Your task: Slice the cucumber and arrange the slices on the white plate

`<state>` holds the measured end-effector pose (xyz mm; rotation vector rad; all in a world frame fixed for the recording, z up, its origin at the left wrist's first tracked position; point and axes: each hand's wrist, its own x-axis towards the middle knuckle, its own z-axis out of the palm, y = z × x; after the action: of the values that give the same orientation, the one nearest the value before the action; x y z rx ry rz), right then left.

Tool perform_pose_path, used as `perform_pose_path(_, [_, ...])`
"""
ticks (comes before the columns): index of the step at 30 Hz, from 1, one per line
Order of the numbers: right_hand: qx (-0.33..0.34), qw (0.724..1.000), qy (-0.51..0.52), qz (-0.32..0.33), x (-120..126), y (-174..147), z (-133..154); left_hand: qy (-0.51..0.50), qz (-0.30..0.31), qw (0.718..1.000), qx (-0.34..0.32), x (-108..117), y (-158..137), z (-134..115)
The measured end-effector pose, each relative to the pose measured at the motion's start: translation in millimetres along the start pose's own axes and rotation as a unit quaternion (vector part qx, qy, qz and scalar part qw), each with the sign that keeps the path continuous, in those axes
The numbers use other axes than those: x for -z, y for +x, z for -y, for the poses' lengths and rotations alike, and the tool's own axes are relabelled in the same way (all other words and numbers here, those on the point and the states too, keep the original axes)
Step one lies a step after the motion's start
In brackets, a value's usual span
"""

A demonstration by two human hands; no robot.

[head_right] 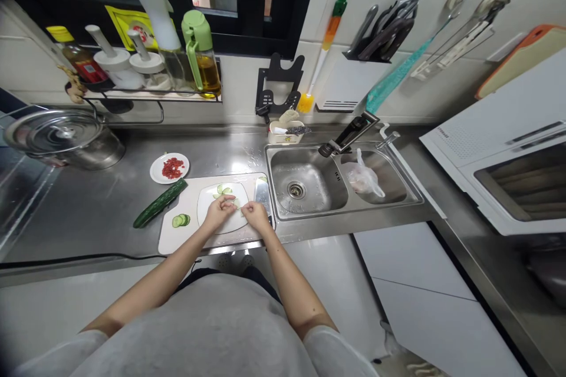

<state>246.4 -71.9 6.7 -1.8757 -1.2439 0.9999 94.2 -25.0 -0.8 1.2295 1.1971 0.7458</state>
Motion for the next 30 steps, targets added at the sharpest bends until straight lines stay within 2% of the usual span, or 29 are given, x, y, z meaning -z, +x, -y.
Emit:
perform_pose_path(4, [-0.010, 0.993, -0.115, -0.002, 1, 1, 2, 0.113, -0.002, 0.993, -0.012, -3, 6, 4])
perform_pose_path(11, [-0.028, 0.962, -0.270, 0.001, -5, 8, 14, 0.232, -0.017, 0.972, -0.035, -3, 17, -4])
perform_pose_path(18, [-0.013, 0.942, -0.336, 0.009, -10, 11, 17, 0.315, -0.007, 0.948, -0.039, -1, 21, -8])
perform_pose_path(24, [0.015, 0.925, -0.379, 0.005, -15, 6, 16, 0.413, 0.005, 0.908, -0.075, -3, 20, -6])
perform_pose_path(30, [0.091, 0.918, -0.385, 0.000, -7, -6, 11, 0.468, 0.003, 0.876, -0.118, 1, 16, -5])
